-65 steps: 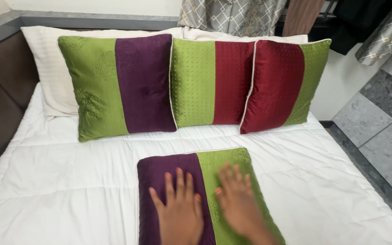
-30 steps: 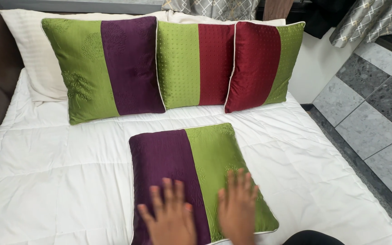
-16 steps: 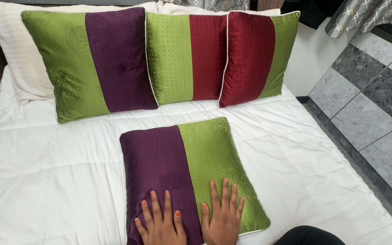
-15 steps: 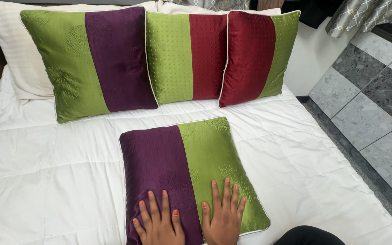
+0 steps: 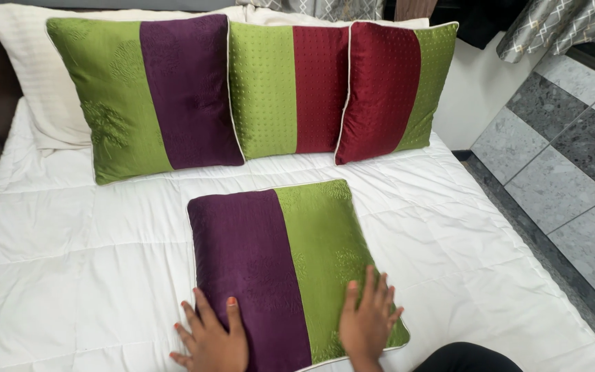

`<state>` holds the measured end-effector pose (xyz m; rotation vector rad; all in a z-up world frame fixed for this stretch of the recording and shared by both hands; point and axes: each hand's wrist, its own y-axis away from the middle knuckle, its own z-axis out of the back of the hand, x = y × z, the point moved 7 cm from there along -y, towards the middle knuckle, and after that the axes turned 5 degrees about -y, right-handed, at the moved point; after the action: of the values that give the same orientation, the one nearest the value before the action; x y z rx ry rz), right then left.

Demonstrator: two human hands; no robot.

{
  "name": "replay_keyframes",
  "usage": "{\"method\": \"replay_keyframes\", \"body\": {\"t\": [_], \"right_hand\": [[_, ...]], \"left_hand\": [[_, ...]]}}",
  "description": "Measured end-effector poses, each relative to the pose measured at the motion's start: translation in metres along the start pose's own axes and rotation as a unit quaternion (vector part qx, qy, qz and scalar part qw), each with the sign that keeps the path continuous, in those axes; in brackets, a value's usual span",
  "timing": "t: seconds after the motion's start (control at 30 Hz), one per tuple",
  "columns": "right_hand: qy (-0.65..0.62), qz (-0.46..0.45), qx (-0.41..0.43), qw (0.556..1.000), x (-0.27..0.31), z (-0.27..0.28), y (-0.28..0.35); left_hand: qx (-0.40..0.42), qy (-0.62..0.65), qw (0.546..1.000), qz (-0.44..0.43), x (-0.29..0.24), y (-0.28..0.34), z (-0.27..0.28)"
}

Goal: The person smooths and adjusts several decorative pillows on a bed. They handle a green and purple pillow, a cream-colored pillow, and a red and green pillow, patting them down and flipping them over to display different sides before placing them against the headboard.

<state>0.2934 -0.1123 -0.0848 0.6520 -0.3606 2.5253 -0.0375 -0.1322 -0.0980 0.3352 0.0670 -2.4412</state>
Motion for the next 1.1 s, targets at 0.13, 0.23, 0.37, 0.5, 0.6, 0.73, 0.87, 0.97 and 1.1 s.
{"method": "replay_keyframes", "body": {"t": [0.13,0.23,0.37,0.5,0.6,0.73,0.87,0.97,1.1], "right_hand": [[-0.031,-0.131,0.107,0.985,-0.009,0.011,-0.025],[-0.048,0.091,-0.025,0.994,0.044,0.024,-0.023],[0.024,0.287,0.079,0.954,0.126,0.015,0.007],[0.075,0.266,0.155,0.948,0.128,0.007,0.004],[0.105,0.220,0.159,0.957,0.107,-0.002,-0.012],[0.117,0.203,0.152,0.960,0.091,-0.006,-0.031],[0.124,0.141,0.163,0.969,0.072,-0.001,-0.047],[0.111,0.084,0.181,0.974,0.055,0.003,-0.058],[0.099,0.004,0.206,0.974,0.034,-0.001,-0.072]], "left_hand": [[0.028,-0.034,0.999,-0.001,-0.005,-0.003,0.025],[-0.097,0.002,0.984,-0.150,-0.049,0.006,0.049],[-0.120,0.049,0.931,-0.341,-0.115,0.020,0.063],[-0.042,-0.005,0.931,-0.362,-0.132,0.023,0.073],[-0.058,-0.018,0.941,-0.334,-0.125,0.010,0.045],[-0.077,-0.039,0.954,-0.288,-0.112,-0.013,0.033],[-0.033,-0.070,0.971,-0.228,-0.090,-0.039,0.031],[0.011,-0.043,0.984,-0.174,-0.065,-0.059,0.030],[0.050,-0.018,0.994,-0.100,-0.035,-0.084,0.027]]}}
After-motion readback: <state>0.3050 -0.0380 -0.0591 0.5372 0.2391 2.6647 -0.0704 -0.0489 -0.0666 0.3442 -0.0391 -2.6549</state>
